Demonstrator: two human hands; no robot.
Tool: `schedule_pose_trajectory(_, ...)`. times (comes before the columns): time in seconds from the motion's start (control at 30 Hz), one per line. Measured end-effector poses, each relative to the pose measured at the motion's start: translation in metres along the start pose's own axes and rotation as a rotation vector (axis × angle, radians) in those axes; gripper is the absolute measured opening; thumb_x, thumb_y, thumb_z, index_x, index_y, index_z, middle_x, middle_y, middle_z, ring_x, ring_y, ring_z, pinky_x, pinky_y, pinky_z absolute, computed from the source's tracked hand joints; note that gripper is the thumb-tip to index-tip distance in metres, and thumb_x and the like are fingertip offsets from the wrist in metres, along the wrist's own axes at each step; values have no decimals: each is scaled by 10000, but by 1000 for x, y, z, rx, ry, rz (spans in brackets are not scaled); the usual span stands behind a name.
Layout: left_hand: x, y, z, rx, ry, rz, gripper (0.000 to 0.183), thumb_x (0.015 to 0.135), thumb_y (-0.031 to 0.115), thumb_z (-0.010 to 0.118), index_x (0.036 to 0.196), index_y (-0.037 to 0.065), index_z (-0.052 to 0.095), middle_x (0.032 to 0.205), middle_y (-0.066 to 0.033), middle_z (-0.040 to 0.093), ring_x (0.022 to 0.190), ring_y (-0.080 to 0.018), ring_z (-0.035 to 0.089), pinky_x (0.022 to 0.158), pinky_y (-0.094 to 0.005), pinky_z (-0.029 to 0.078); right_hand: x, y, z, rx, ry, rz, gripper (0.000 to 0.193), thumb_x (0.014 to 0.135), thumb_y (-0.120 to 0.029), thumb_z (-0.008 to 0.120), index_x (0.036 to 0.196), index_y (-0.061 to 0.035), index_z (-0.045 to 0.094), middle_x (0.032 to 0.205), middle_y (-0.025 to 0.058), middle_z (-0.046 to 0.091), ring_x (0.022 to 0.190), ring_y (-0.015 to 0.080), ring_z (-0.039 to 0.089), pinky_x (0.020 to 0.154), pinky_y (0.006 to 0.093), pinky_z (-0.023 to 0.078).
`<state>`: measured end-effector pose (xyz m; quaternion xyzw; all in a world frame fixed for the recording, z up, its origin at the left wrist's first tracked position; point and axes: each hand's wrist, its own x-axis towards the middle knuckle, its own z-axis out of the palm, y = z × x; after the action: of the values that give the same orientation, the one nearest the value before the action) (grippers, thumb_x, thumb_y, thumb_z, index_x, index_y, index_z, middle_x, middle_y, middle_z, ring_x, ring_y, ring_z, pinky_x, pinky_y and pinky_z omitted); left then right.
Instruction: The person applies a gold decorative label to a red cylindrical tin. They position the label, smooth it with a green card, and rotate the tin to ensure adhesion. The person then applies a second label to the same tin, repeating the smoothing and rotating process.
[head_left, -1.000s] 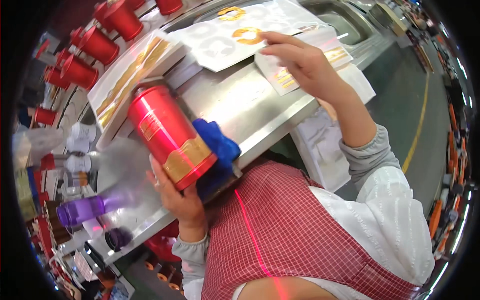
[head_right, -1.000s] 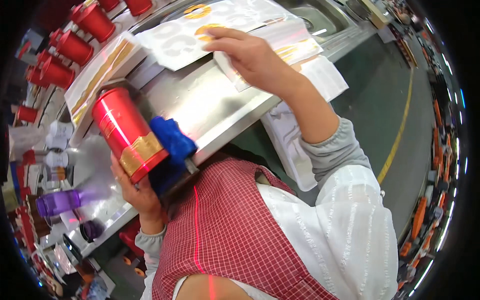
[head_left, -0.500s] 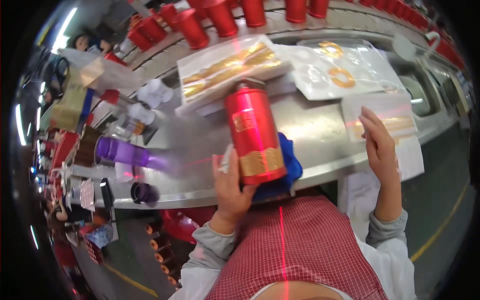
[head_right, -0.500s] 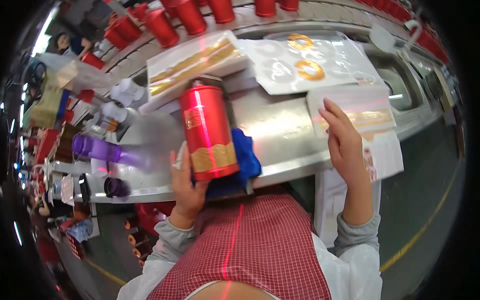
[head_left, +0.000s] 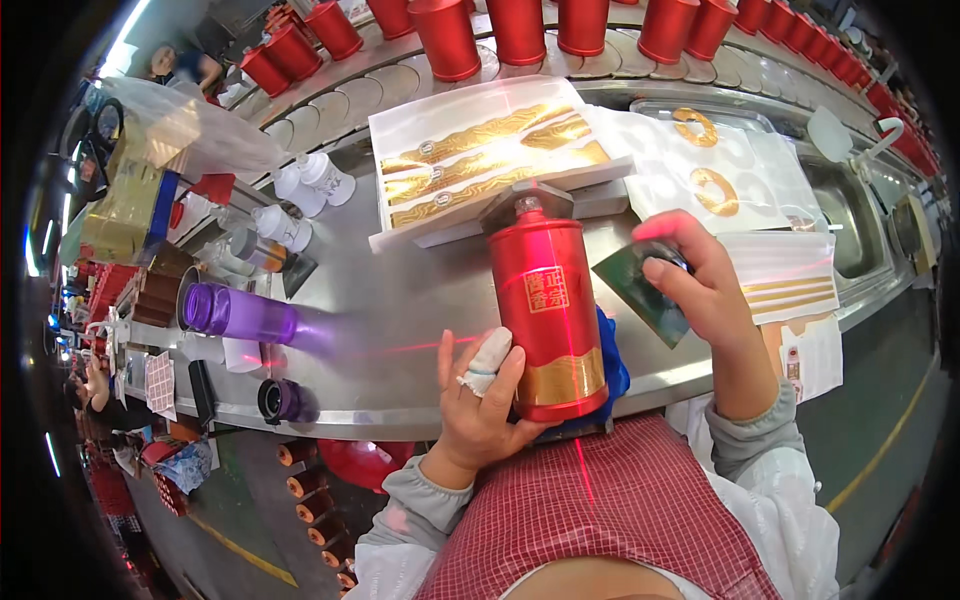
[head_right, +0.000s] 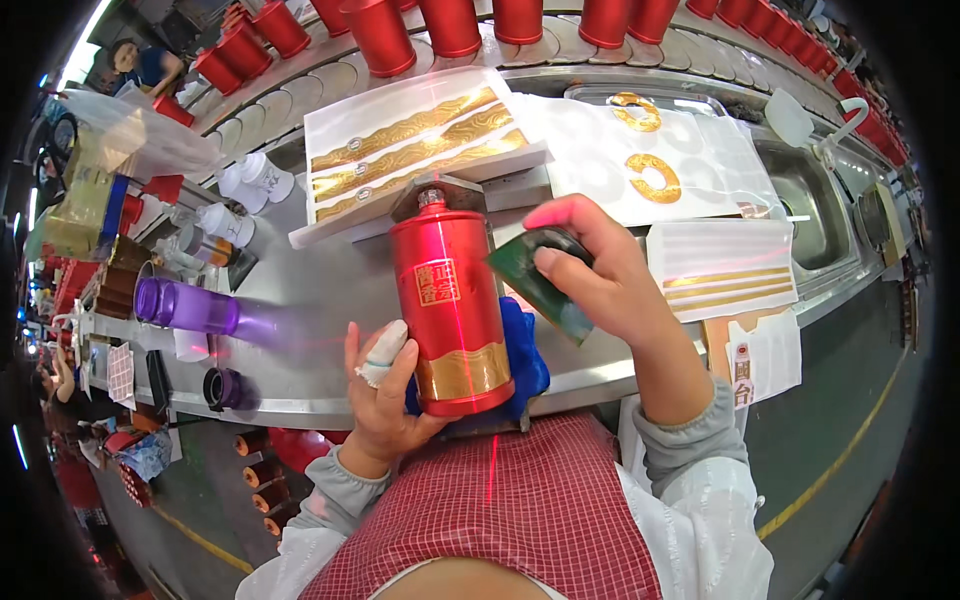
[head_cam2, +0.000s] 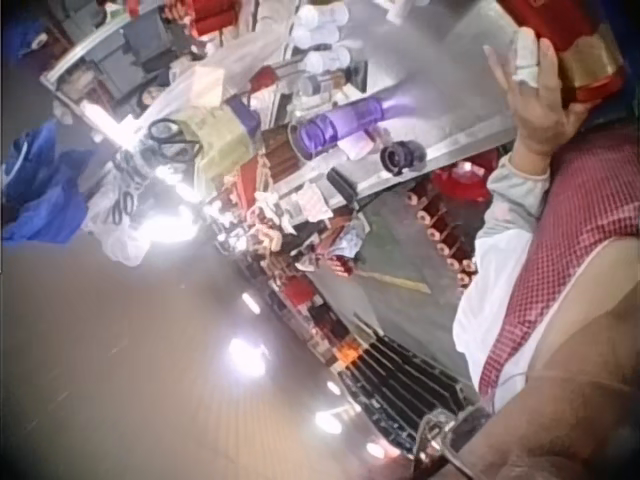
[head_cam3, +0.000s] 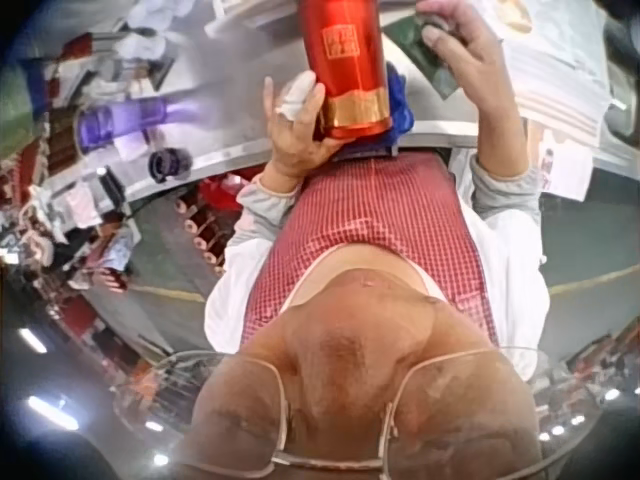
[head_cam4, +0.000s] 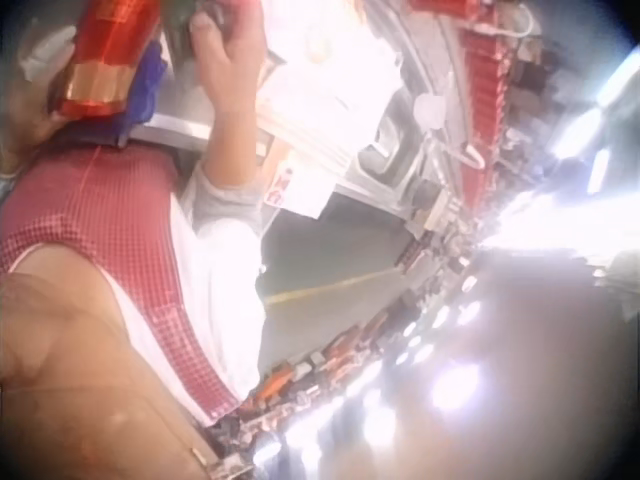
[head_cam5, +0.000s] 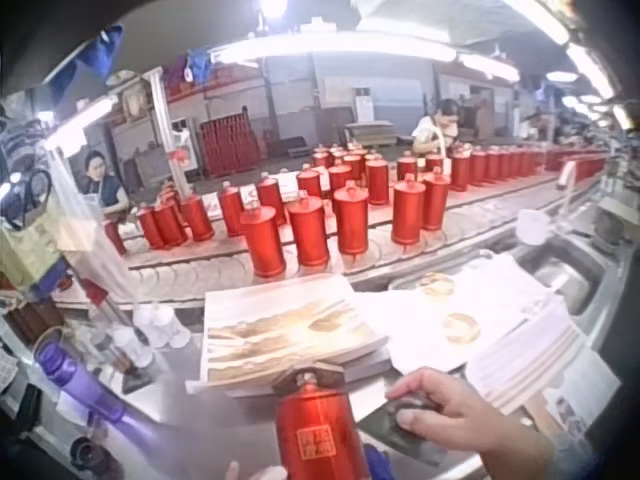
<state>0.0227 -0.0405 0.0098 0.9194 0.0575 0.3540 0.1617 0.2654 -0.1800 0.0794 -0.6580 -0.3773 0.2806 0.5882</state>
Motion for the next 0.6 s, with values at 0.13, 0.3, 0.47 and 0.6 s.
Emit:
schedule_pose_trajectory(0.13, 0, -13, 0, -257, 0, -23, 808, 800, 624, 666, 1314, 26, 487, 1272, -207, 553, 1140, -367, 572, 1105, -617, 258, 17, 0, 0, -48, -64, 37, 244, 884, -93, 607, 1115, -19, 585, 956, 24, 628, 867, 64, 561, 757, 238, 477)
schedule_pose_trajectory(0.3, 8, -15, 11, -726, 171, -341, 714, 911, 530, 595, 1307, -48, 457, 1267, -201, 539, 1182, -335, 531, 1120, -538, 286, 25, -1, 4, -57, -117, 24, 244, 877, -107, 628, 1105, -28, 595, 915, 14, 632, 830, 64, 564, 736, 232, 476)
schedule_pose_trajectory(0.47, 26, -23, 19, -709, 185, -367, 621, 929, 345, 633, 1325, -84, 423, 1284, -205, 515, 1238, -310, 477, 1120, -442, 282, 35, -12, 10, -258, -160, -124, 244, 854, -84, 643, 1085, -16, 599, 900, 61, 658, 799, 110, 610, 721, 261, 495)
schedule_pose_trajectory(0.6, 44, -21, 23, -769, 174, -429, 687, 893, 257, 664, 1390, -75, 326, 1369, -202, 415, 1295, -303, 412, 1133, -434, 268, 25, -20, 16, -273, -111, -263, 234, 846, -68, 655, 1068, -19, 598, 883, 102, 670, 797, 174, 665, 720, 298, 519)
